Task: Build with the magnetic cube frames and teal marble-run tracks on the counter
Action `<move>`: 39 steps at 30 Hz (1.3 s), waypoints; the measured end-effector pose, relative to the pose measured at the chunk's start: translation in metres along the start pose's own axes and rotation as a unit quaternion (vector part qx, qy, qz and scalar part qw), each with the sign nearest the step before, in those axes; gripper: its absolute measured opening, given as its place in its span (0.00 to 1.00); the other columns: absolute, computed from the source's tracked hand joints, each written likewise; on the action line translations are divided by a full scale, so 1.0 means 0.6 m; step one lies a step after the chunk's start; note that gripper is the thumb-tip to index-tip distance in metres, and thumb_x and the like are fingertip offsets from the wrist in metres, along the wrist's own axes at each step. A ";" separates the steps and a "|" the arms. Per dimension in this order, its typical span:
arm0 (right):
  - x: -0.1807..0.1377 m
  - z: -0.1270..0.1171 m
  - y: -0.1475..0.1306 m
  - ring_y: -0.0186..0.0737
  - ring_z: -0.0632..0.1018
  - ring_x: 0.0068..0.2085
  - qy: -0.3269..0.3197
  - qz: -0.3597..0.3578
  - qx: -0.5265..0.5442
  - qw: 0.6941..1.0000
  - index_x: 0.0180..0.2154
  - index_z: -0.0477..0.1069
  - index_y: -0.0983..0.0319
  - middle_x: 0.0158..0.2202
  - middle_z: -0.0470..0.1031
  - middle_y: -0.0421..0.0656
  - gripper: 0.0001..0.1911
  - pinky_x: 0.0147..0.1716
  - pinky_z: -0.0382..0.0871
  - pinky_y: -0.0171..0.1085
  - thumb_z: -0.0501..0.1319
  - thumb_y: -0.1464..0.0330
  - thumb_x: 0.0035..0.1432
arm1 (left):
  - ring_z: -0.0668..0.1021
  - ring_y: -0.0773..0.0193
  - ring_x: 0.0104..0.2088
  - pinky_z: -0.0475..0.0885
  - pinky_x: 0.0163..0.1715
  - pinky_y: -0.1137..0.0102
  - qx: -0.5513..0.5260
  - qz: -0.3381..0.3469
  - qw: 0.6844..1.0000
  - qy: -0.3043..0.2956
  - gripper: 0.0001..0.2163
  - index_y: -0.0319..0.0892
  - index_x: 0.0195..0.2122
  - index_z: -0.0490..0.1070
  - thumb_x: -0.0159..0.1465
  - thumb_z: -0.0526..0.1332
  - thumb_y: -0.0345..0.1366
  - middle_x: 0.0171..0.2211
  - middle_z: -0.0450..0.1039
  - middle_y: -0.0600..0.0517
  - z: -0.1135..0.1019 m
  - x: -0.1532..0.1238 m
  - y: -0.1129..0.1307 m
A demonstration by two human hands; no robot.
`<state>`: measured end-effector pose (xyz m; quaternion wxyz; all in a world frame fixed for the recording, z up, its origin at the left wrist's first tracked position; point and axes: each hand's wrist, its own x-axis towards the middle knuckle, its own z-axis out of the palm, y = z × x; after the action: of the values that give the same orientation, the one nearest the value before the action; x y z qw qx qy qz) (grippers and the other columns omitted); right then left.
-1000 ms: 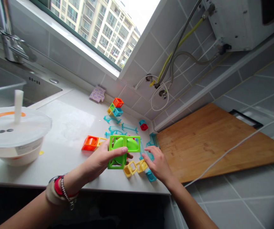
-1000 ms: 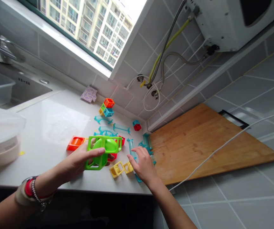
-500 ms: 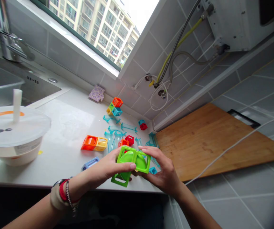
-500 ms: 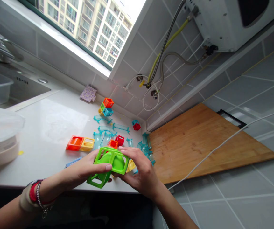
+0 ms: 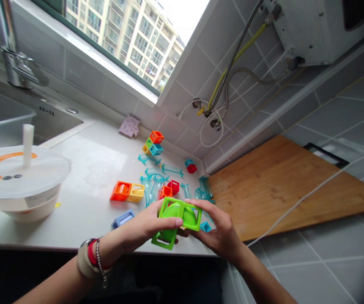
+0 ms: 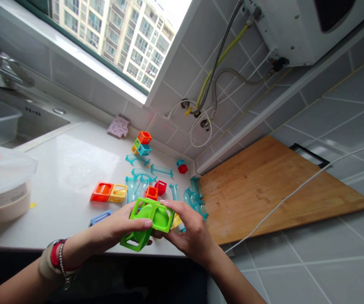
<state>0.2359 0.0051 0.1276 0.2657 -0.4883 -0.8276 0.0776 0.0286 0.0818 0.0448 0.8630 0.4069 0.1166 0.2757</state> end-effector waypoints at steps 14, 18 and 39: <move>-0.205 0.061 0.029 0.60 0.76 0.61 0.166 0.207 0.077 0.961 0.65 0.65 0.50 0.64 0.70 0.52 0.31 0.56 0.77 0.54 0.65 0.54 0.63 | 0.85 0.52 0.32 0.78 0.29 0.66 -0.080 -0.086 0.989 0.092 0.37 0.35 0.48 0.80 0.68 0.48 0.66 0.43 0.83 0.37 0.027 0.006 -0.010; -0.275 0.087 0.041 0.56 0.81 0.55 0.224 0.249 0.120 0.934 0.56 0.75 0.49 0.56 0.78 0.50 0.18 0.49 0.82 0.47 0.62 0.58 0.66 | 0.84 0.54 0.29 0.76 0.26 0.67 -0.073 -0.080 0.987 0.120 0.39 0.35 0.45 0.80 0.67 0.46 0.67 0.38 0.83 0.38 0.017 0.016 -0.015; 0.188 0.090 0.150 0.46 0.81 0.46 0.064 0.196 0.145 0.968 0.50 0.76 0.60 0.50 0.80 0.48 0.16 0.44 0.77 0.43 0.64 0.60 0.63 | 0.81 0.59 0.25 0.77 0.23 0.67 -0.143 0.108 0.928 0.325 0.27 0.39 0.41 0.74 0.75 0.44 0.54 0.29 0.79 0.46 -0.061 -0.005 0.097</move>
<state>0.2340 0.1543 0.0879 0.3659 -0.6011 -0.6768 0.2162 -0.0118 0.1337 0.0658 0.7919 0.1770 0.3054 0.4983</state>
